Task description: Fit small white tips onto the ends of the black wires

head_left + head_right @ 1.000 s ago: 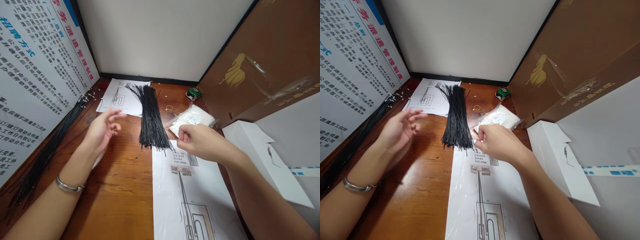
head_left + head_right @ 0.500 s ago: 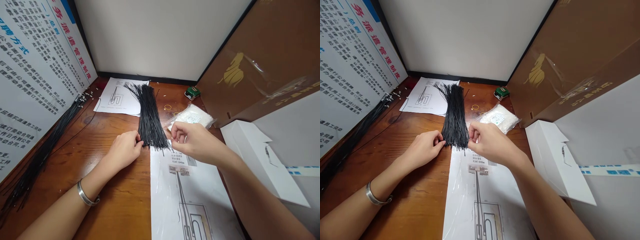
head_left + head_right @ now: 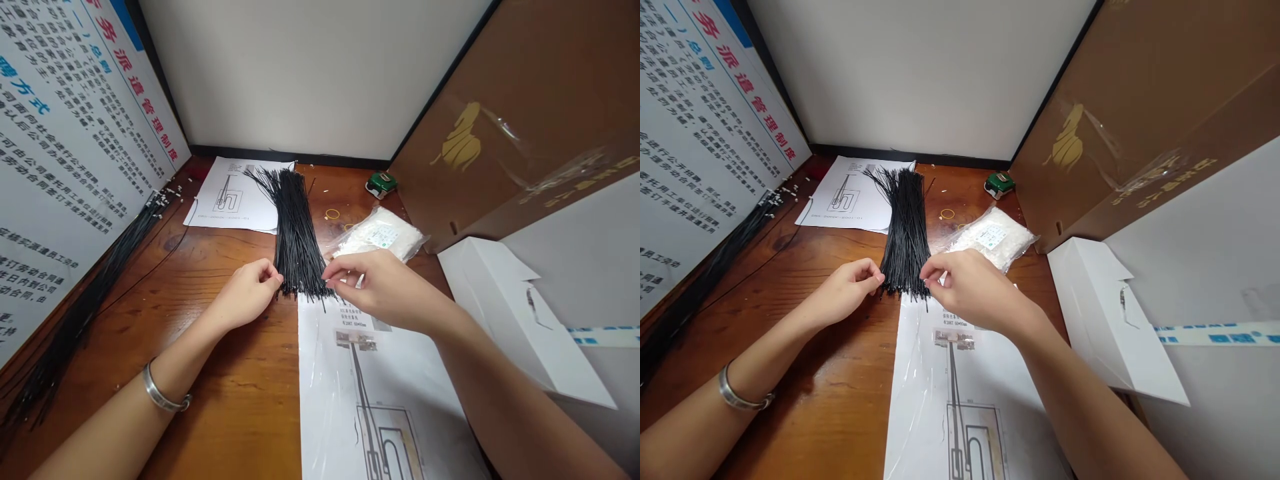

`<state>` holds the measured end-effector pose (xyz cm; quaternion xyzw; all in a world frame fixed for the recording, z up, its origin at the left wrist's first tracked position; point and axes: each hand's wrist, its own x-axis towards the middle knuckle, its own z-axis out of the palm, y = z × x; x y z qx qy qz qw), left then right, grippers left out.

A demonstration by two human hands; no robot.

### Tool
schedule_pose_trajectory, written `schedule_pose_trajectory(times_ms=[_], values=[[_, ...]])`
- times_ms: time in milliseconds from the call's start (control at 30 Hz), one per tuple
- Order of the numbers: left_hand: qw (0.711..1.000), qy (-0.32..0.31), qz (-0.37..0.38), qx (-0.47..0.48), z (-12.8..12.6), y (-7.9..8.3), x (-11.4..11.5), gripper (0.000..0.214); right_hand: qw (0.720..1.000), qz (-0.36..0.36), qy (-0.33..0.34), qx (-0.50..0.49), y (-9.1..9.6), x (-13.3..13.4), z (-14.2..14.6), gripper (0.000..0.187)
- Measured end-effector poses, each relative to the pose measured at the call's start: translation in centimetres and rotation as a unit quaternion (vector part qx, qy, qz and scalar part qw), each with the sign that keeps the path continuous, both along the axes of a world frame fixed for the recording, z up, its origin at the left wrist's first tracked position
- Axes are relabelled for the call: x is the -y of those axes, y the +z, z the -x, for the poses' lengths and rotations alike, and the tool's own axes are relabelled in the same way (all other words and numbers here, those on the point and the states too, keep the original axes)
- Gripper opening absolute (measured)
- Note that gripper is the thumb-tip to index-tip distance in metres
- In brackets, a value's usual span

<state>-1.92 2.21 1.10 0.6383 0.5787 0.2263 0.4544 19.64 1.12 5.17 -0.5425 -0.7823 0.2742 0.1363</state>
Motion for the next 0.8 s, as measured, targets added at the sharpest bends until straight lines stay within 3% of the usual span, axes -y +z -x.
schedule_pose_trajectory(times_ms=[167,300,533,667,800], values=[[0.985,0.03,0.115,0.126,-0.8,0.1,0.2,0.012,1.0,-0.002,0.02,-0.003,-0.2,0.0,0.3,0.015],[0.979,0.053,0.065,0.187,-0.8,-0.9,0.7,0.019,0.999,-0.002,0.034,-0.005,-0.6,0.1,0.6,0.017],[0.971,-0.077,-0.013,0.227,0.7,-1.2,2.0,0.019,0.994,-0.009,0.087,-0.064,-1.0,0.8,2.1,0.044],[0.965,-0.12,-0.03,0.231,1.0,-0.9,2.1,0.02,0.988,-0.006,0.129,-0.085,-1.0,1.3,2.9,0.035],[0.944,-0.128,0.014,0.305,1.0,-1.3,2.0,0.021,0.987,-0.026,0.123,-0.1,-1.2,1.4,3.0,0.02]])
